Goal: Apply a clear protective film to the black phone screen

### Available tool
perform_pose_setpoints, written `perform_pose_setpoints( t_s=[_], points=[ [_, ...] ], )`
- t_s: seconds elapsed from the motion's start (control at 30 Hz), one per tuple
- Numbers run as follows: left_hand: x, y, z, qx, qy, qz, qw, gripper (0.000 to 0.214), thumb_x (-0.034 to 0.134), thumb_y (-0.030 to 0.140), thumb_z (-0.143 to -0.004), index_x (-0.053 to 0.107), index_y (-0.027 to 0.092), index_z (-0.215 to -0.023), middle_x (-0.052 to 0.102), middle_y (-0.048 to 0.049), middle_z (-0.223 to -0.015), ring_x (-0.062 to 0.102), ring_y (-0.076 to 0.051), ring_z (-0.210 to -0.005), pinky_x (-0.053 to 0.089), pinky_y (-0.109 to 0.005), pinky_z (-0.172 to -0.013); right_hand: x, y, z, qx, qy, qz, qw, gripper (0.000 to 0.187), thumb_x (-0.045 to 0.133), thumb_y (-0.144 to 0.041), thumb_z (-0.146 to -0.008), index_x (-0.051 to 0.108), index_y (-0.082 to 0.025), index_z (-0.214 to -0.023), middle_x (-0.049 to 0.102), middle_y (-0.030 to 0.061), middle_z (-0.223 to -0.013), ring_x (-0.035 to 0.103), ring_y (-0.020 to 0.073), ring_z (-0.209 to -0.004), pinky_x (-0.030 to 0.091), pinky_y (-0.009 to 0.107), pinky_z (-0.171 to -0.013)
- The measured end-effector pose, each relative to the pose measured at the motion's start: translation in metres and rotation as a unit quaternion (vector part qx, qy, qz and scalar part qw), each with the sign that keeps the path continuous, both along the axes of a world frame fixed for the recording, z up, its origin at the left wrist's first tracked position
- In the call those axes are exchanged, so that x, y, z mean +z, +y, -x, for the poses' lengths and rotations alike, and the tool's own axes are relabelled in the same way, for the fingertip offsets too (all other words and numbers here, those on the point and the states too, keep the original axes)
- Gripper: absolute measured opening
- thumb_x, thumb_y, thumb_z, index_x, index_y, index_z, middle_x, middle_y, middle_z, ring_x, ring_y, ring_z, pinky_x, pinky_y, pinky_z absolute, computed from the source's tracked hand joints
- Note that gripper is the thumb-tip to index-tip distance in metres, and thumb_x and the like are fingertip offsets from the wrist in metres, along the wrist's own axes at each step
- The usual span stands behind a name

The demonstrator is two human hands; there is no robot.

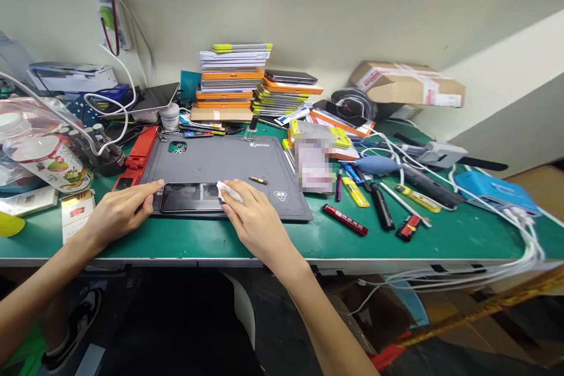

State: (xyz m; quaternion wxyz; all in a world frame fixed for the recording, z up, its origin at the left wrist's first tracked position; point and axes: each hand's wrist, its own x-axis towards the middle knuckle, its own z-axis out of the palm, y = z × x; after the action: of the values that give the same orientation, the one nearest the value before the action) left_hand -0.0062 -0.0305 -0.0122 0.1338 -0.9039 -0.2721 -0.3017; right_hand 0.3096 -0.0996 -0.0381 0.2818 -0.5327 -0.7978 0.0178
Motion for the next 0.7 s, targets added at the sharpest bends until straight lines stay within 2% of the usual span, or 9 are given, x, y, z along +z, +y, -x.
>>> perform_pose_setpoints(
  t_s=[0.17,0.33,0.43,0.53,0.7],
  points=[
    [0.001,0.000,0.002,-0.020,-0.027,-0.034,0.999,0.027,0.055,0.011,-0.098,0.075,0.015,-0.115,0.082,-0.0071,-0.114,0.080,-0.023,-0.105,0.066,-0.031,-0.092,0.001,0.011,0.000,0.005,0.004,0.019,1.000,0.043,0.038,-0.036,-0.112,0.067,-0.022,-0.142,0.062,0.0118,-0.151,0.053,0.0297,-0.145,0.047,0.055,-0.119],
    [0.002,-0.002,0.003,-0.019,-0.033,-0.055,0.998,0.018,0.057,0.012,-0.095,0.074,0.018,-0.099,0.082,-0.0040,-0.098,0.080,-0.022,-0.092,0.063,-0.032,-0.081,0.001,0.020,0.004,0.012,0.016,0.033,0.999,0.044,0.038,-0.038,-0.112,0.068,-0.026,-0.141,0.060,0.0099,-0.153,0.051,0.0294,-0.147,0.044,0.057,-0.122],
    [0.004,-0.003,0.003,-0.010,-0.028,-0.075,0.997,0.017,0.056,0.012,-0.095,0.070,0.018,-0.087,0.078,-0.0026,-0.084,0.075,-0.019,-0.075,0.058,-0.031,-0.071,0.001,0.026,0.006,0.022,0.023,0.043,0.999,0.044,0.038,-0.039,-0.112,0.069,-0.026,-0.140,0.060,0.0100,-0.153,0.051,0.0295,-0.147,0.043,0.056,-0.123],
    [0.004,-0.004,0.002,0.005,-0.015,-0.093,0.996,0.022,0.055,0.014,-0.096,0.063,0.019,-0.077,0.067,0.0002,-0.069,0.063,-0.016,-0.062,0.050,-0.031,-0.063,0.000,0.031,0.007,0.029,0.025,0.049,0.998,0.043,0.039,-0.040,-0.111,0.069,-0.027,-0.140,0.060,0.0092,-0.154,0.050,0.0305,-0.147,0.042,0.057,-0.123],
    [0.002,-0.002,0.003,0.008,-0.008,-0.091,0.996,0.024,0.055,0.014,-0.096,0.059,0.020,-0.074,0.062,0.0008,-0.067,0.057,-0.016,-0.061,0.046,-0.031,-0.062,0.003,0.034,0.010,0.039,0.016,0.054,0.998,0.045,0.039,-0.038,-0.111,0.069,-0.023,-0.141,0.060,0.0116,-0.153,0.050,0.0315,-0.148,0.041,0.056,-0.124]
  ],
)
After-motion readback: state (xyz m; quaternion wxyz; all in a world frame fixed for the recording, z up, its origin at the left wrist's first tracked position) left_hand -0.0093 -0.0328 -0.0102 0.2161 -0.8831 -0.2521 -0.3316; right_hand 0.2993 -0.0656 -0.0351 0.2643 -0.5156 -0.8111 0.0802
